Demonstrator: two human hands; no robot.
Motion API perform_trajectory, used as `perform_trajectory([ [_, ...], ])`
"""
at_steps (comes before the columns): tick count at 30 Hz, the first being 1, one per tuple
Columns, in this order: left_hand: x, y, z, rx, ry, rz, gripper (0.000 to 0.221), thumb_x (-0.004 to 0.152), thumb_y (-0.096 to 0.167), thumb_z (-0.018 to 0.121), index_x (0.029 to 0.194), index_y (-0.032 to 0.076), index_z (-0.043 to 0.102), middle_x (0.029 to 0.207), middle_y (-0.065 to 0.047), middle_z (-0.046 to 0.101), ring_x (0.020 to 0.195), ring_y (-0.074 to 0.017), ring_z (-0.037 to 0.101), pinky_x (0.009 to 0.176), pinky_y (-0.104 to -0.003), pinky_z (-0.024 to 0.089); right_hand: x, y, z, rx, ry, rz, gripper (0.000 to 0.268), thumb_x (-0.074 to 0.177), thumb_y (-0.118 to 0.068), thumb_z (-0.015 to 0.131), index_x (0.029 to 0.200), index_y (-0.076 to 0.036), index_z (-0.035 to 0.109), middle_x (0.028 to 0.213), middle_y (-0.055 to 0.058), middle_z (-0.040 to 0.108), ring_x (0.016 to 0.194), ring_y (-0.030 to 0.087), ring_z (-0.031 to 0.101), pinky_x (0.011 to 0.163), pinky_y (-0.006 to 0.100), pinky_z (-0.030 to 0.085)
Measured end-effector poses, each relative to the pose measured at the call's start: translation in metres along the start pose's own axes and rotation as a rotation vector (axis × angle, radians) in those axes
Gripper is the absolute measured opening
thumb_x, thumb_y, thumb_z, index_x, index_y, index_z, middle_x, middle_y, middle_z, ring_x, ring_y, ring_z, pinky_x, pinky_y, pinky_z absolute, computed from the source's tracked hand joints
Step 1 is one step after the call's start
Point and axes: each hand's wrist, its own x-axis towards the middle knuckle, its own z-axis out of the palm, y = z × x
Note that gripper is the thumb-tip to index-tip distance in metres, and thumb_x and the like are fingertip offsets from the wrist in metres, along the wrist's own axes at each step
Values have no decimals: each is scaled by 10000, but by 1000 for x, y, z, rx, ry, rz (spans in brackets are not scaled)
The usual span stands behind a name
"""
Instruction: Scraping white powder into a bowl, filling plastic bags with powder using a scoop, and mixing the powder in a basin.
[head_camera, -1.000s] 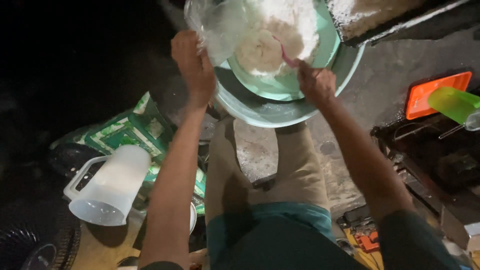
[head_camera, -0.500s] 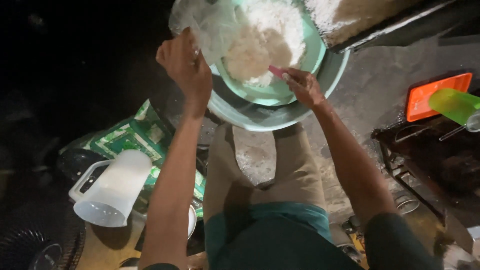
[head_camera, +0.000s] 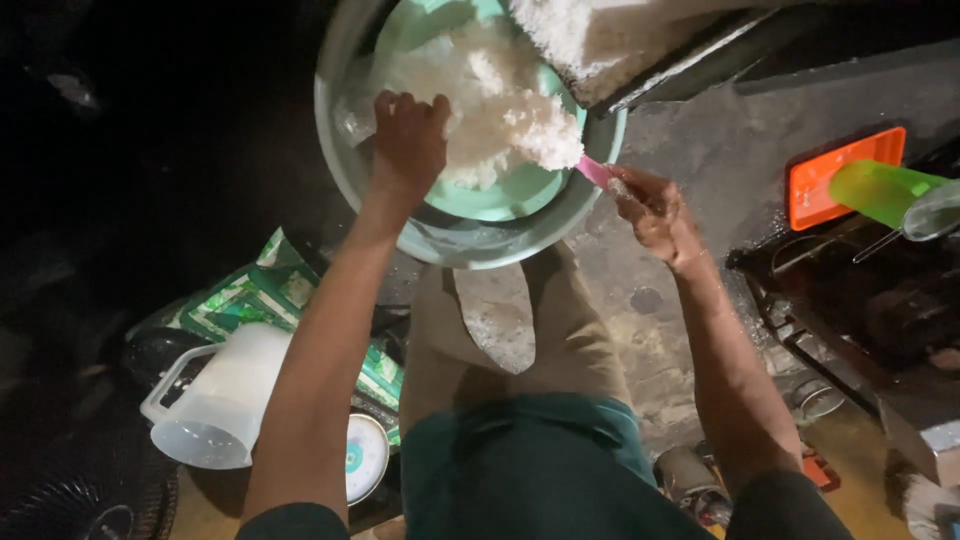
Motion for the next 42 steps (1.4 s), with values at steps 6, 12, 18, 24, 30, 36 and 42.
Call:
perform_trajectory([
  [6, 12, 36, -3, -153, 15, -109, 158, 936, 62, 584, 1057, 156, 625, 660, 3, 494, 755, -218, 572, 997, -462, 350, 3, -39, 25, -32, 165, 120, 411, 1003, -293, 619, 1329, -43, 636, 860, 15, 633, 594, 3, 470, 516, 144, 364],
  [12, 18, 56, -33, -103, -75, -31, 272, 956, 163, 663, 1228, 162, 667, 704, -11, 556, 807, -211, 622, 1067, -596, 305, 22, -55, 48, -118, 169, 235, 371, 1010, -236, 592, 1302, -20, 668, 650, 2, 562, 606, 44, 502, 582, 176, 394],
  [18, -9, 28, -35, 31, -133, 108, 552, 843, 93, 705, 1382, 198, 648, 729, -7, 585, 848, -210, 625, 1078, -647, 313, 30, -80, 66, -292, 194, 340, 308, 1042, -250, 594, 1276, -85, 706, 621, 91, 591, 576, 177, 509, 581, 317, 406],
  [24, -28, 18, -34, -23, -212, 111, 720, 790, 35, 702, 1480, 197, 577, 713, -16, 584, 805, -235, 624, 1065, -664, 353, 32, -46, 70, -317, 210, 448, 296, 1028, -351, 626, 1267, -207, 726, 671, 85, 625, 648, 194, 576, 662, 362, 443],
  [30, -25, 50, -26, -145, -512, 72, 818, 852, 69, 647, 1580, 328, 377, 724, -1, 630, 855, -226, 635, 1100, -669, 281, 45, 13, 98, -99, 255, 431, 278, 1030, -376, 611, 1245, -229, 710, 755, 35, 642, 669, 133, 582, 637, 300, 448],
  [36, -50, 62, 20, -423, -146, 0, 572, 960, 295, 272, 1480, 287, 509, 680, 23, 532, 720, -172, 555, 1063, -629, 336, 55, 0, 135, 318, 281, 295, 324, 1047, -209, 548, 1341, -75, 552, 843, 122, 679, 548, 110, 547, 468, 236, 389],
  [42, -69, 48, 22, -75, -133, -221, 684, 847, 59, 550, 1509, 189, 439, 738, 7, 554, 857, -209, 572, 1053, -635, 343, 57, 25, 140, 651, 257, 320, 306, 1034, -55, 482, 1335, -65, 540, 820, 113, 616, 484, 65, 405, 408, 191, 303],
])
